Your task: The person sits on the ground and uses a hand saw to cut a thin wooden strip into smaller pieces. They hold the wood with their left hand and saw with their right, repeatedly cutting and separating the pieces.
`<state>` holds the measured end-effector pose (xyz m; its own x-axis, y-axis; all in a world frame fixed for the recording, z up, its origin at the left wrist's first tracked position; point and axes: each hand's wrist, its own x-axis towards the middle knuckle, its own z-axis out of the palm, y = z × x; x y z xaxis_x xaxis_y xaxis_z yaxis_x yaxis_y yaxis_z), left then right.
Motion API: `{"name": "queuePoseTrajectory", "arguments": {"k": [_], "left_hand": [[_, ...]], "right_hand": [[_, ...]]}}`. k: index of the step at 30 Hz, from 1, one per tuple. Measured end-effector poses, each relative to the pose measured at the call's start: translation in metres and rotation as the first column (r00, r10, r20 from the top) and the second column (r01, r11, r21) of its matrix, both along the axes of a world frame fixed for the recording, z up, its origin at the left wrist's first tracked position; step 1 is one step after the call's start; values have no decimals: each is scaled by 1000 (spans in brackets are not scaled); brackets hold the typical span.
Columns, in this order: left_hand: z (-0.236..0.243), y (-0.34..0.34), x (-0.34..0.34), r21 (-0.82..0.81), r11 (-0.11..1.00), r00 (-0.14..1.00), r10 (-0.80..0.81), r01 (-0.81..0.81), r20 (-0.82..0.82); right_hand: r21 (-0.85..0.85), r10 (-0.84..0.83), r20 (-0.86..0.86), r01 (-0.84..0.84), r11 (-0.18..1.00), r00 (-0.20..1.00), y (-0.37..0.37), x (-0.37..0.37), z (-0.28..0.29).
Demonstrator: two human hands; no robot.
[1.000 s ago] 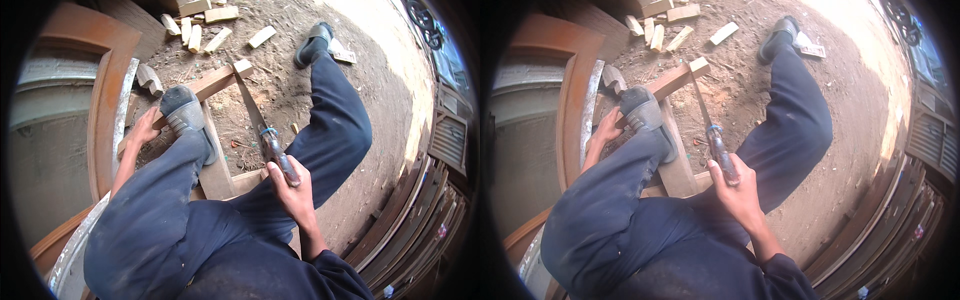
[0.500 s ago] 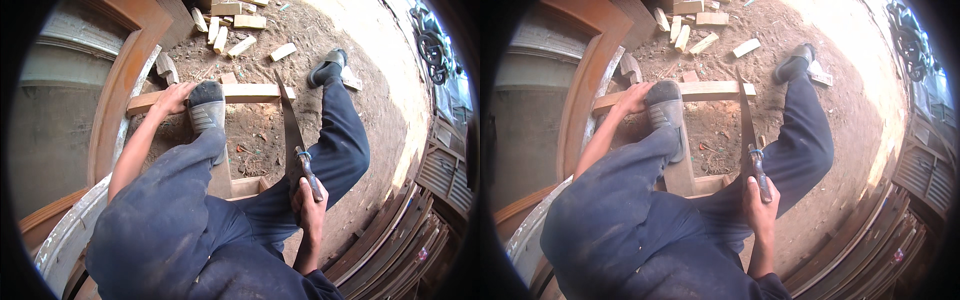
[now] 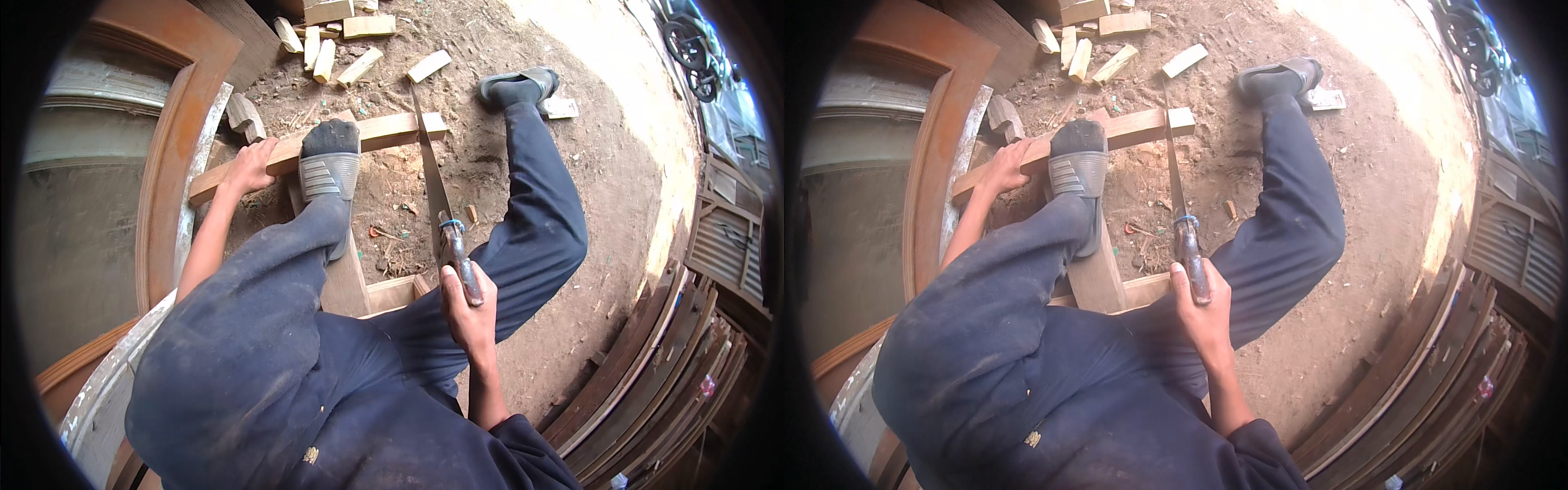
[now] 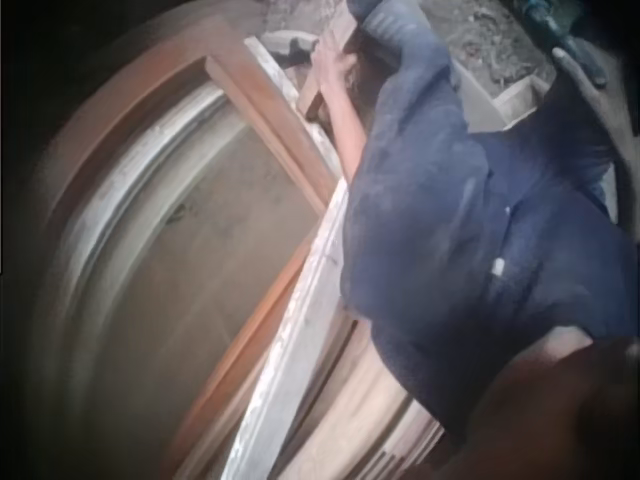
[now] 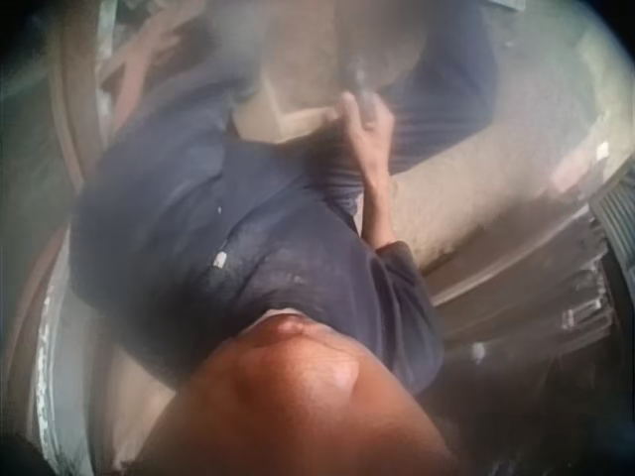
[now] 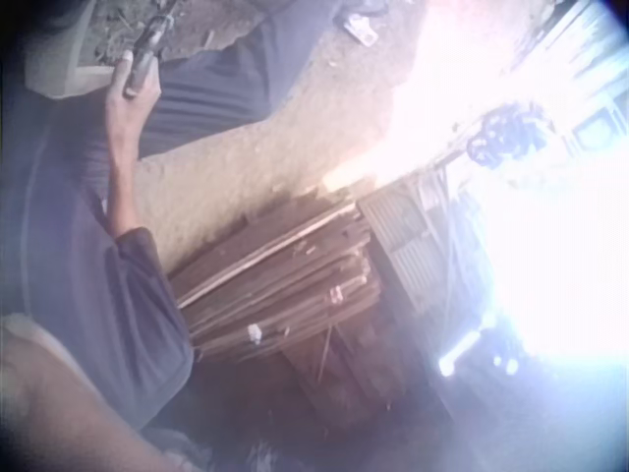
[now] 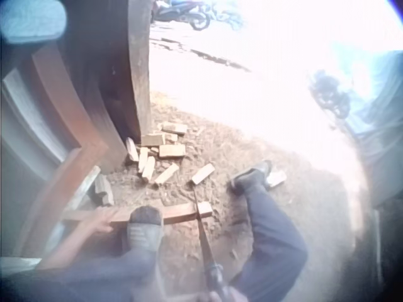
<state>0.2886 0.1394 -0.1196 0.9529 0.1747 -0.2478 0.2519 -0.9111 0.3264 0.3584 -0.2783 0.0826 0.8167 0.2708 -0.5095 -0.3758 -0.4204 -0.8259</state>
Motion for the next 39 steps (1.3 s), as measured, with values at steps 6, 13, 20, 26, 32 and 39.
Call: {"name": "queuePoseTrajectory", "arguments": {"k": [6, 13, 20, 26, 32, 39], "left_hand": [[6, -5, 1, 121, 986, 980, 133, -115, -150], [7, -3, 4, 93, 987, 971, 144, -128, -190], [12, -8, 12, 60, 990, 962, 137, -127, -237], [-4, -2, -6, 87, 993, 995, 86, -81, -58], [-10, -5, -6, 3, 997, 997, 77, -77, 0], [-6, 5, -4, -23, 1000, 999, 15, -14, 50]], "right_hand": [[41, 15, -32, -14, 999, 999, -22, 8, -2], [159, -80, -166, 106, 982, 983, -30, 15, 2], [134, -65, -149, 85, 987, 987, -36, 11, -3], [51, -58, -210, 70, 996, 976, -39, 5, 34], [14, 43, -80, -42, 999, 996, -19, 27, 11], [-12, -21, -152, 19, 1000, 988, -28, 9, 39]]}}
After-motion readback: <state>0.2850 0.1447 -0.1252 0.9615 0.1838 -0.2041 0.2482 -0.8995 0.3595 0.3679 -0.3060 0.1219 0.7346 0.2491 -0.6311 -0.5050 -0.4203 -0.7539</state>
